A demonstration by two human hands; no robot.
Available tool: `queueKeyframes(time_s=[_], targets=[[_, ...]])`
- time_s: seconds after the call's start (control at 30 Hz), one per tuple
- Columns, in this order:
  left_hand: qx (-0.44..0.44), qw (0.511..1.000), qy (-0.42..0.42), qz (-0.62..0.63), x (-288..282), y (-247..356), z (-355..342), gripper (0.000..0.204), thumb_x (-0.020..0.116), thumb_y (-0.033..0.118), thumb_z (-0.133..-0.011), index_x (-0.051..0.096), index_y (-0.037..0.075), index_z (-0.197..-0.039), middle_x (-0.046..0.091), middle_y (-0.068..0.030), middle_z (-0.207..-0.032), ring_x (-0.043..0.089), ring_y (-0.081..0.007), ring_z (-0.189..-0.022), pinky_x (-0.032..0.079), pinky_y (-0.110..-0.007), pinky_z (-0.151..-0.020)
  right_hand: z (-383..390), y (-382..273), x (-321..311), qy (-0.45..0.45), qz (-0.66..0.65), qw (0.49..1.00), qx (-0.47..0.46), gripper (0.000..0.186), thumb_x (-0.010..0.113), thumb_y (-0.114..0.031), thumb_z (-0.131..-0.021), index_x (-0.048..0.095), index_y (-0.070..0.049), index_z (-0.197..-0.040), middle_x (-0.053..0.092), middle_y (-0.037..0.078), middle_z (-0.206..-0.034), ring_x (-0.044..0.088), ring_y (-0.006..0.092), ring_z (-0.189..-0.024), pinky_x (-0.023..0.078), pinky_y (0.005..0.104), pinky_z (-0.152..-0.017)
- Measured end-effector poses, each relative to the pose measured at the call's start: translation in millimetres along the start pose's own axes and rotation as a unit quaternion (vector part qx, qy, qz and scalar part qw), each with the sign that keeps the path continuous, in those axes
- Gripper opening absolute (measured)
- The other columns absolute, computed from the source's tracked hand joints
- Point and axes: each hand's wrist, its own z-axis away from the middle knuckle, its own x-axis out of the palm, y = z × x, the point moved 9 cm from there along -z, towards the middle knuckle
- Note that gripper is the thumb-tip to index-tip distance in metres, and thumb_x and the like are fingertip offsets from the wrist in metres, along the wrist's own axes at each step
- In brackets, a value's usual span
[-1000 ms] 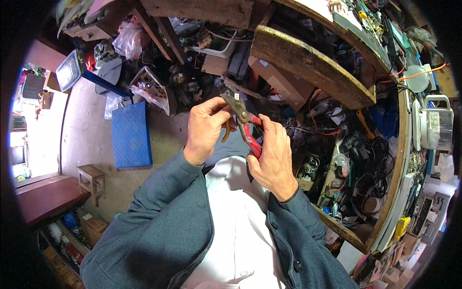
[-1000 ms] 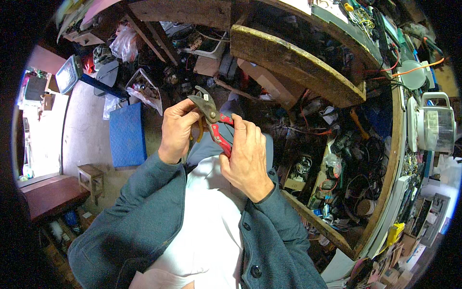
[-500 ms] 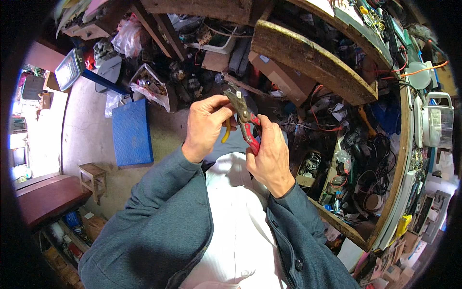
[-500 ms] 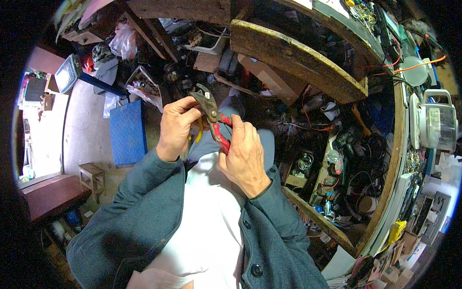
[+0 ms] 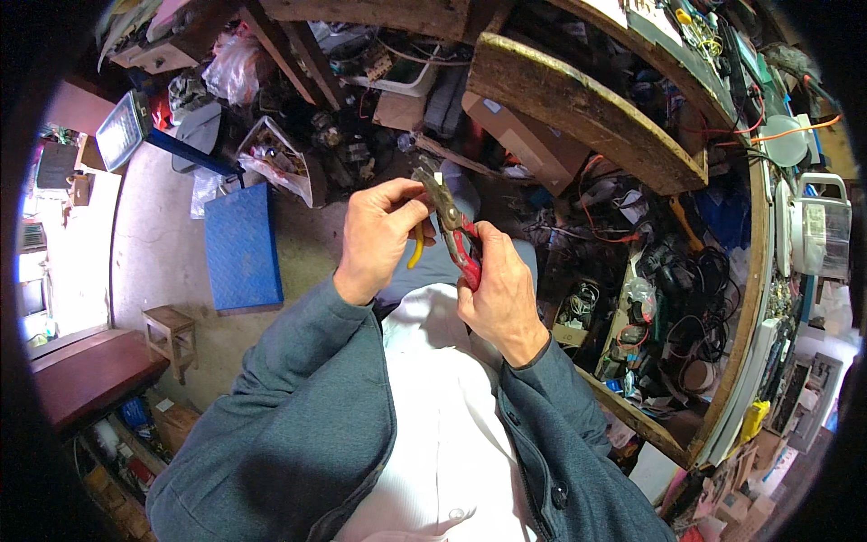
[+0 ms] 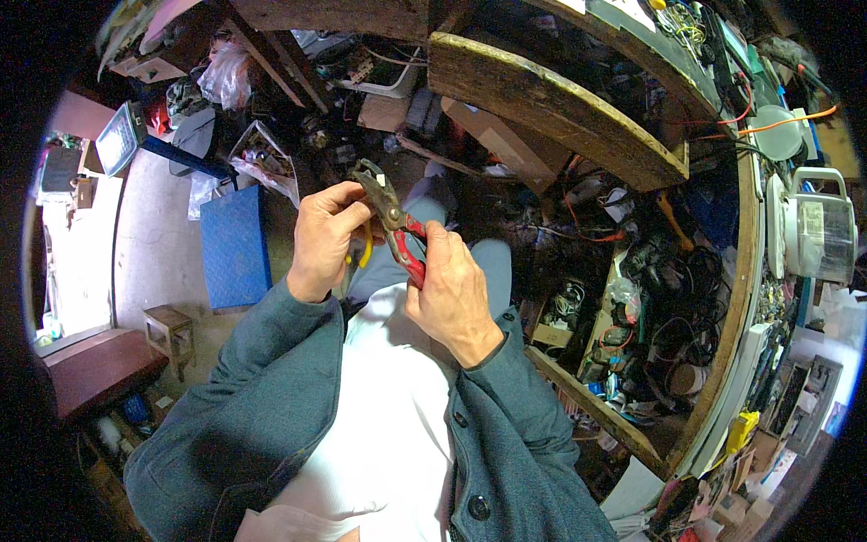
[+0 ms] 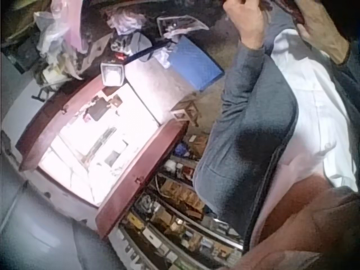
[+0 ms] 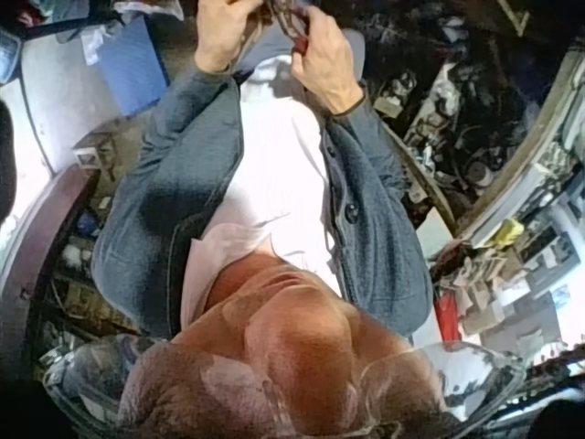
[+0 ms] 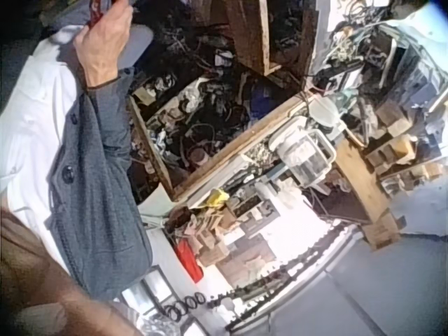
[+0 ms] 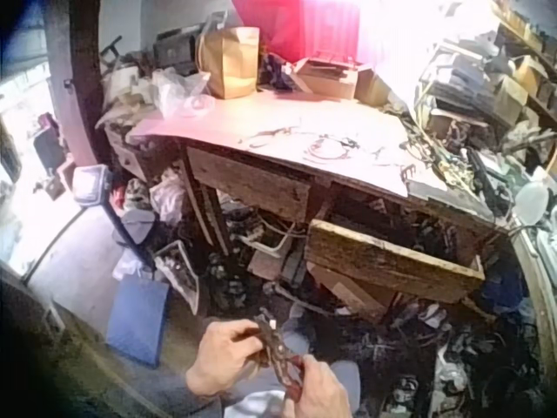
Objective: The person uses pliers to strip insulation from wires and crimp connectors onto wire ends. They repeatedly cut and trim wire ends, then place the tools on the workbench.
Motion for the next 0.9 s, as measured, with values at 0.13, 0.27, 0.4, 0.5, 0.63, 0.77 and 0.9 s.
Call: queueKeyframes(time_s=[0.13, 0.27, 0.4, 0.5, 0.63, 0.77, 0.9], targets=[[0.021, 0.998, -0.004, -0.054, -0.8, 2.9, 1.1, 0.014, 0.063, 0.002, -0.095, 0.072, -0.005, -0.103, 0.072, -0.0078, -0.081, 0.066, -0.0113, -0.065, 0.054, -0.025, -0.06, 1.3, 5.0, 1.4, 0.006, -0.036, 0.999, -0.005, 0.068, 0.067, 0.003, -0.069, 0.045, 0.006, -0.134, 0.058, 0.025, -0.107, 0.062, 0.0446, -0.096, 0.054, 0.0477, -0.085], [0.058, 0.996, -0.003, -0.069, 2.0, 11.1, 3.6, 0.01, 0.063, 0.001, -0.094, 0.071, -0.003, -0.099, 0.07, -0.0047, -0.082, 0.066, -0.0104, -0.066, 0.052, -0.025, -0.059, -0.9, 9.4, 3.1, -0.017, -0.078, 0.997, 0.019, 0.07, 0.067, 0.003, -0.07, 0.043, 0.004, -0.136, 0.056, 0.026, -0.114, 0.059, 0.0444, -0.103, 0.05, 0.0477, -0.092], [0.085, 0.989, -0.008, -0.125, -1.3, 13.9, 1.8, 0.008, 0.065, 0.0, -0.092, 0.071, -0.003, -0.097, 0.066, -0.0031, -0.083, 0.064, -0.0094, -0.065, 0.05, -0.025, -0.058, 0.3, 7.8, 2.2, -0.029, -0.062, 0.996, 0.05, 0.073, 0.066, 0.003, -0.071, 0.041, 0.004, -0.139, 0.054, 0.026, -0.12, 0.055, 0.0445, -0.11, 0.045, 0.0497, -0.1], [0.118, 0.982, 0.002, -0.148, 1.4, 18.8, 2.4, 0.009, 0.065, 0.0, -0.091, 0.071, -0.005, -0.096, 0.065, -0.0039, -0.083, 0.063, -0.0092, -0.065, 0.048, -0.025, -0.057, 3.2, 7.1, 1.1, -0.01, -0.075, 0.996, 0.043, 0.072, 0.065, 0.001, -0.072, 0.041, 0.004, -0.14, 0.054, 0.026, -0.12, 0.055, 0.045, -0.111, 0.044, 0.0494, -0.101], [0.147, 0.97, 0.015, -0.193, 3.6, 26.6, 5.3, 0.01, 0.066, -0.001, -0.09, 0.072, -0.006, -0.096, 0.064, -0.0044, -0.083, 0.062, -0.0092, -0.064, 0.046, -0.026, -0.057, 5.6, 7.1, 1.1, -0.04, -0.129, 0.989, 0.067, 0.069, 0.065, -0.001, -0.073, 0.044, 0.004, -0.138, 0.054, 0.026, -0.119, 0.054, 0.0441, -0.112, 0.044, 0.0487, -0.101], [0.095, 0.979, -0.001, -0.183, 2.1, 17.9, 3.0, 0.01, 0.066, 0.0, -0.09, 0.072, -0.006, -0.096, 0.065, -0.0049, -0.084, 0.063, -0.0094, -0.065, 0.048, -0.025, -0.057, 6.9, 4.2, -4.6, -0.018, -0.063, 0.996, 0.057, 0.068, 0.065, 0.0, -0.073, 0.044, 0.005, -0.137, 0.055, 0.026, -0.115, 0.056, 0.0429, -0.107, 0.046, 0.0487, -0.098], [0.058, 0.988, -0.024, -0.139, 2.1, 10.2, 1.0, 0.012, 0.065, 0.002, -0.09, 0.072, -0.005, -0.098, 0.067, -0.0048, -0.082, 0.065, -0.0097, -0.065, 0.05, -0.025, -0.058, 9.0, 6.5, -6.8, 0.019, -0.036, 0.997, 0.059, 0.067, 0.066, 0.002, -0.07, 0.045, 0.006, -0.134, 0.055, 0.024, -0.108, 0.057, 0.0419, -0.1, 0.048, 0.0463, -0.091]])
